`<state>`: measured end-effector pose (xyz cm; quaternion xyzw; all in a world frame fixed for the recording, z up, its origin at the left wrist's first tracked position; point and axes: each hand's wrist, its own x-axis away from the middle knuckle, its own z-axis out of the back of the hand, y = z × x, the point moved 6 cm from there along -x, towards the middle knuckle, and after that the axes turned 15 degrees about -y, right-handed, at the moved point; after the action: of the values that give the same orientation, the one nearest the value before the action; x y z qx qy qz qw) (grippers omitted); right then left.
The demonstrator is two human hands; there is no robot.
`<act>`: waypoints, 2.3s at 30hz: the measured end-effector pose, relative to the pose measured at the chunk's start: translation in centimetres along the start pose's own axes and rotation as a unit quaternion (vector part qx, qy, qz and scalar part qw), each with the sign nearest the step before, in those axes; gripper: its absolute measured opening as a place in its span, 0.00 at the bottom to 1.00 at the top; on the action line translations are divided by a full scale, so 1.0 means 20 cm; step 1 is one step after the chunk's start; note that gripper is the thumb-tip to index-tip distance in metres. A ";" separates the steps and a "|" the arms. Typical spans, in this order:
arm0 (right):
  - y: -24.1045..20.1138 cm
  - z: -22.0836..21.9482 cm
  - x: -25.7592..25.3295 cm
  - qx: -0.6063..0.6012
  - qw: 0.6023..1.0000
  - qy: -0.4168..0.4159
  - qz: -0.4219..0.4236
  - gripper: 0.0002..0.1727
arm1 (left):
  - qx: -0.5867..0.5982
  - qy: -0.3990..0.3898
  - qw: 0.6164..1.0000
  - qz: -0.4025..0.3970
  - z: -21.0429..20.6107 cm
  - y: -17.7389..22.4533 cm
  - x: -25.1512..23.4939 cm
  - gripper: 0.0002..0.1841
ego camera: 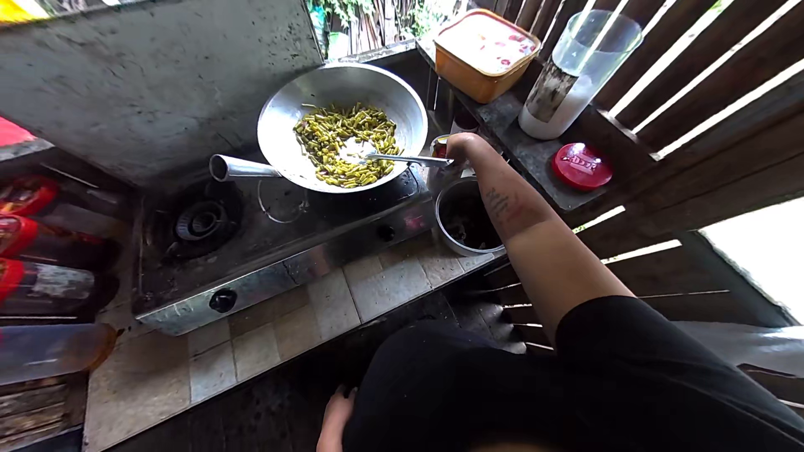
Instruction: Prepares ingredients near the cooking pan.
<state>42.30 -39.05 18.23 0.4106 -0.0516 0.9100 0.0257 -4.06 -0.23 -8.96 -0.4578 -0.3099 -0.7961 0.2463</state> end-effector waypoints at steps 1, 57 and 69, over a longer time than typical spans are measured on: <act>-0.01 0.00 -0.01 0.003 1.000 0.000 -0.001 0.21 | -0.002 0.009 1.000 -0.002 -0.05 -0.09 -0.10 0.27; 0.32 -0.31 0.11 -0.158 0.881 0.379 0.233 0.22 | 0.336 -0.026 0.759 -0.557 0.30 2.78 0.23 0.38; 0.10 -0.17 -0.07 0.004 0.990 0.089 0.113 0.43 | 0.047 -0.060 0.792 -0.605 0.32 2.19 0.65 0.19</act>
<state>40.45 -40.73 14.74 0.3197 -0.0913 0.9402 -0.0744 23.16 -27.17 16.76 -0.2110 -0.5752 -0.7377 -0.2836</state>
